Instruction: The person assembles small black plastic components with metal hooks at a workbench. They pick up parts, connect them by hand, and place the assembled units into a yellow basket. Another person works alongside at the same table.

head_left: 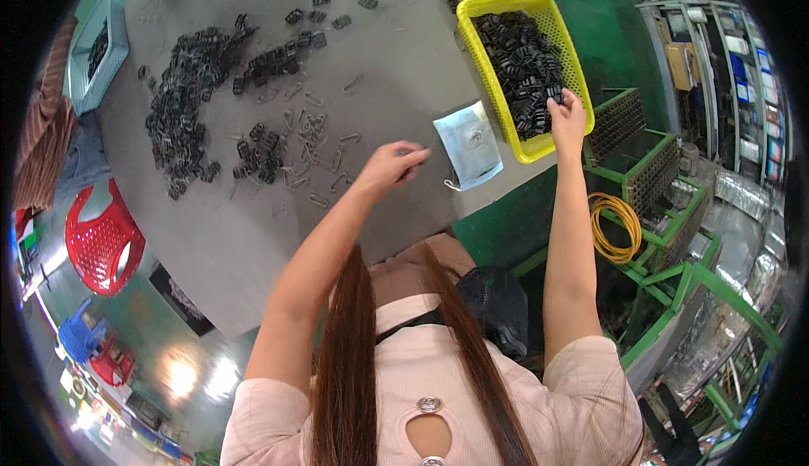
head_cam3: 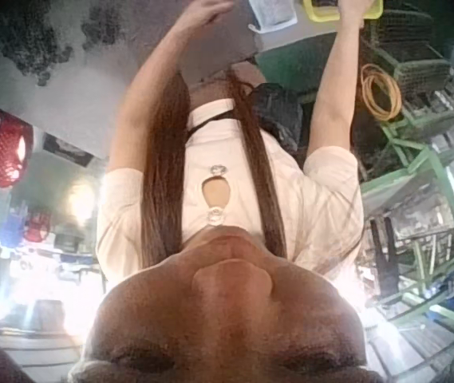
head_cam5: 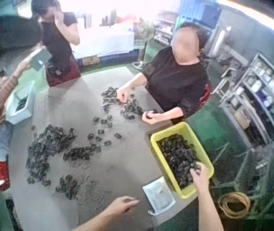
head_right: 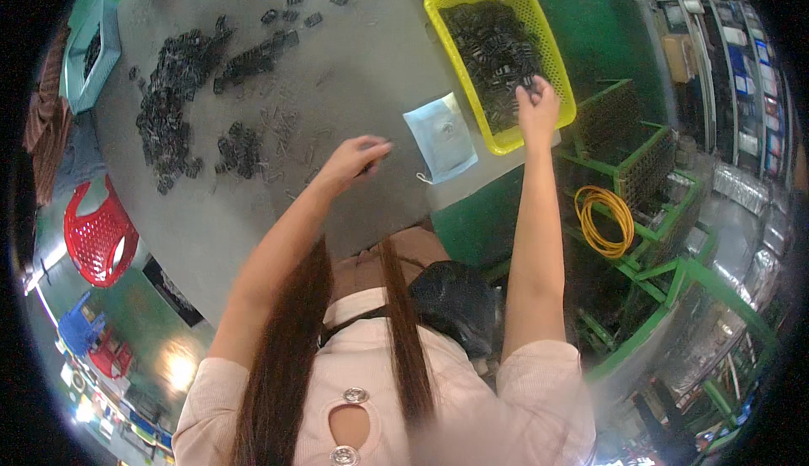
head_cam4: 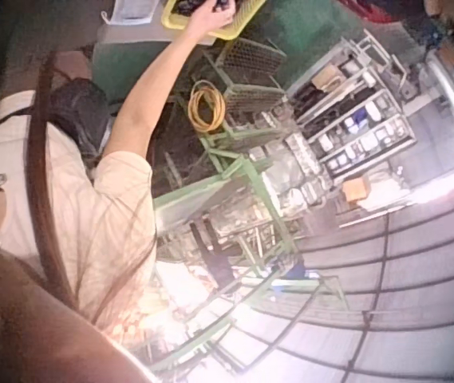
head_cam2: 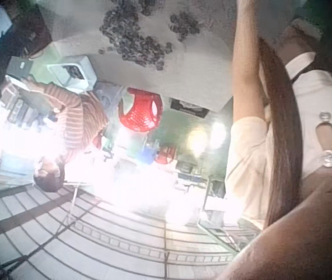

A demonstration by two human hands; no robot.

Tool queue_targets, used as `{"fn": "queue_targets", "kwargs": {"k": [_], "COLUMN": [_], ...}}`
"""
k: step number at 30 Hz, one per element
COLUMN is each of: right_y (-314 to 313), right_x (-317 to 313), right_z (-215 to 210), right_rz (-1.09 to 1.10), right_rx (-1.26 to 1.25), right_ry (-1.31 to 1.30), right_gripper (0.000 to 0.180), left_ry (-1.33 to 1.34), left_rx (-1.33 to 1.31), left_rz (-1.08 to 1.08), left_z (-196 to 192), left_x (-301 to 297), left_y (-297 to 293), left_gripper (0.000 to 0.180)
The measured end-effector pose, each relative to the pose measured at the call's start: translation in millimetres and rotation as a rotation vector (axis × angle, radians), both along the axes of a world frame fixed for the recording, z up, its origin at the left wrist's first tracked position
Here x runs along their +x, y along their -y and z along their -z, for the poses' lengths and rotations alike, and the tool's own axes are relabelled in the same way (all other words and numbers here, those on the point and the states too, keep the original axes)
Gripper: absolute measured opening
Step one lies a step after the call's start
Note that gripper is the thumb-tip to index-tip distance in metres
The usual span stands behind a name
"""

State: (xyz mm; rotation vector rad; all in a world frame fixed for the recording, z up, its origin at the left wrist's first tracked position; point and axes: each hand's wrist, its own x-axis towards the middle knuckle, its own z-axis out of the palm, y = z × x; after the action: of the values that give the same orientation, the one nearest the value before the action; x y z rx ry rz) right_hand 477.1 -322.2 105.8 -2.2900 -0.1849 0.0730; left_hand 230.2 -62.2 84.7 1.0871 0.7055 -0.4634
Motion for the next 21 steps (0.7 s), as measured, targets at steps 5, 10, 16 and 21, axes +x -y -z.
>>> {"fn": "queue_targets", "kwargs": {"k": [5, 10, 16, 21], "right_y": [-4, -28, -155, -292], "right_x": [-37, -57, -117, -204], "right_z": [-42, -56, 0, 32], "right_rz": [0.035, 0.046, -0.389, -1.021], "right_rx": [-0.152, -0.197, -0.054, -0.137], "right_ry": [-0.013, 0.153, -0.022, 0.006], "right_gripper": [0.043, 0.042, 0.037, 0.029], "left_ry": [0.205, 0.318, 0.229, -0.011], "left_rx": [-0.337, 0.208, 0.982, 1.323], "left_rz": [-0.111, -0.145, -0.449, -0.545], "left_z": [-52, -55, 26, 49], "left_x": [140, 169, 19, -113], "left_y": [53, 52, -47, -135], "left_gripper": [0.037, 0.083, 0.036, 0.025]}}
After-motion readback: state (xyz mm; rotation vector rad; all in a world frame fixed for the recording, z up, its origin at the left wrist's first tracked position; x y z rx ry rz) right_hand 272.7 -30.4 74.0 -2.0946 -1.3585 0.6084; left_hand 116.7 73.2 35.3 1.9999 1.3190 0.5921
